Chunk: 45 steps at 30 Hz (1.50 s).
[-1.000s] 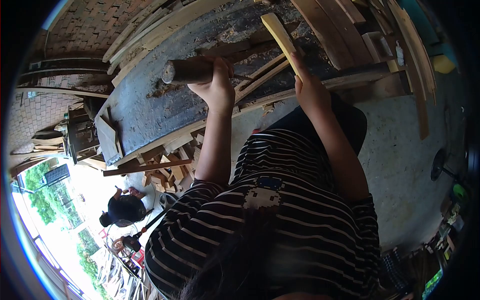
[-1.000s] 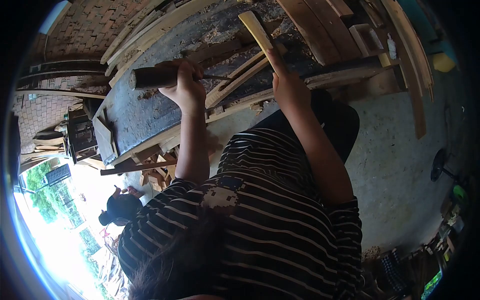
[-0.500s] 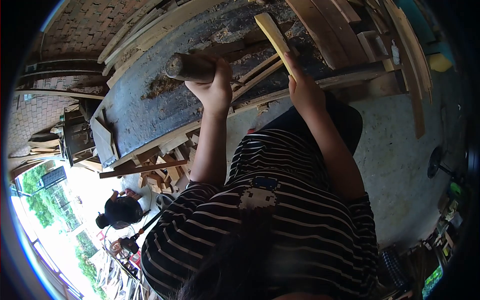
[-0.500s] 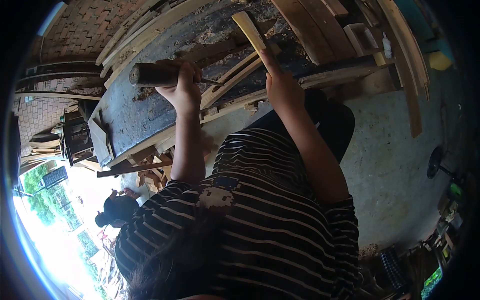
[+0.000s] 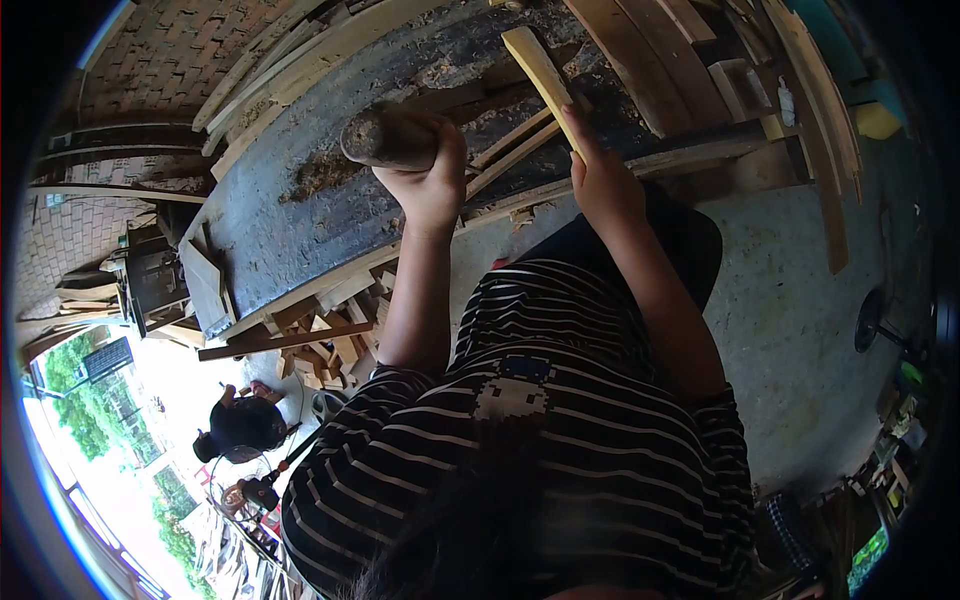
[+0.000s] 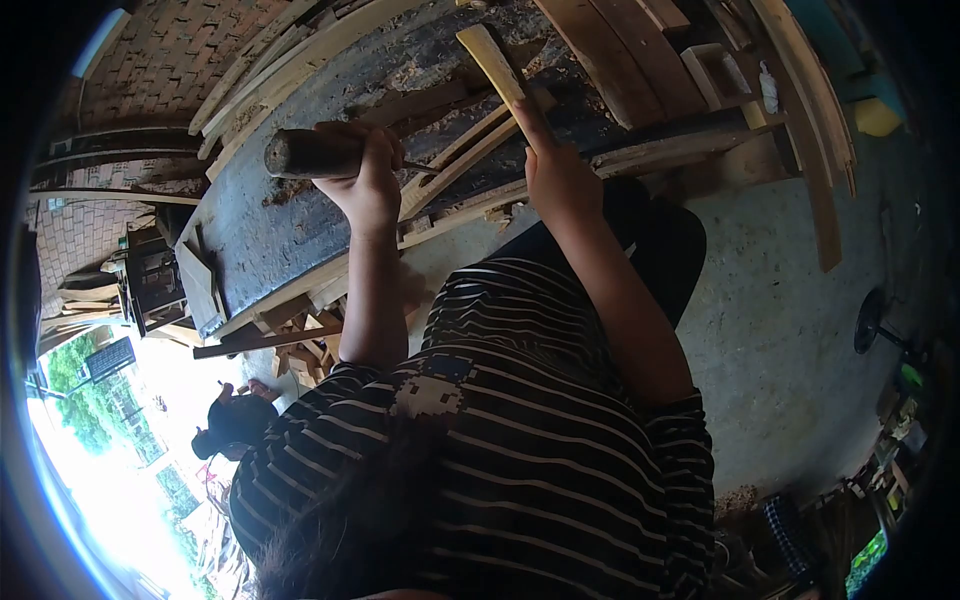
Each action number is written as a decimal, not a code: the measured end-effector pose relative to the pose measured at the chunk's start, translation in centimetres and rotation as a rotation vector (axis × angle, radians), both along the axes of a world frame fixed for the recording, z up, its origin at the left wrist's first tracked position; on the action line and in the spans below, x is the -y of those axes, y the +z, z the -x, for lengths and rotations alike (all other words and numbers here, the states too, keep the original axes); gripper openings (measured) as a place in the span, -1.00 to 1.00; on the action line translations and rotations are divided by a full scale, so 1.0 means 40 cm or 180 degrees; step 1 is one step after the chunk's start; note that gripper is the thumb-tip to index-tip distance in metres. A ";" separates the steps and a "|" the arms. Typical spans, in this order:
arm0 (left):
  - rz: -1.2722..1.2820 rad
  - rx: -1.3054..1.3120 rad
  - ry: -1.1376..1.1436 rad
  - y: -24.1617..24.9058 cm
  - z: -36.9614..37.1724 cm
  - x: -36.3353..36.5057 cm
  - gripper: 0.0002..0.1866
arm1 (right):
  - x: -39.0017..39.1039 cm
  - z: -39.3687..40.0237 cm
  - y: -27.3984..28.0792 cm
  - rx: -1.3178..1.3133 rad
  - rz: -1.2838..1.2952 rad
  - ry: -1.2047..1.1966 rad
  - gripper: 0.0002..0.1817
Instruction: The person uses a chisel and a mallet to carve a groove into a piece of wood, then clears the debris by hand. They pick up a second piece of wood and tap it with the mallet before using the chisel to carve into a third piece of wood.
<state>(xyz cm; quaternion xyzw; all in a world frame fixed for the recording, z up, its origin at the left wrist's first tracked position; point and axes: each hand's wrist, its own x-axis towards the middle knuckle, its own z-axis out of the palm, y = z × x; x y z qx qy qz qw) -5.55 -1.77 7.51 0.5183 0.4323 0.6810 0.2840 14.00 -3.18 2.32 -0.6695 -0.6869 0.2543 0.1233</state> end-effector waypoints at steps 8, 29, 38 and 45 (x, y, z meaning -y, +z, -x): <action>-0.0024 -0.0036 0.0014 0.005 -0.008 -0.001 -0.80 | -0.003 -0.002 0.003 -0.0038 0.0070 0.0003 -0.35; -0.0048 0.0074 0.0388 -0.006 -0.031 -0.019 -0.90 | -0.003 -0.066 0.157 -0.2240 -0.1068 0.0560 -0.44; -0.0146 -0.0155 0.0280 -0.048 -0.045 -0.006 -0.73 | -0.009 0.002 0.576 -0.2228 -0.2020 0.2546 -0.49; 0.0076 0.0088 0.0259 -0.036 -0.032 0.011 -0.63 | 0.038 0.009 0.690 -0.1774 -0.1064 0.2639 -0.60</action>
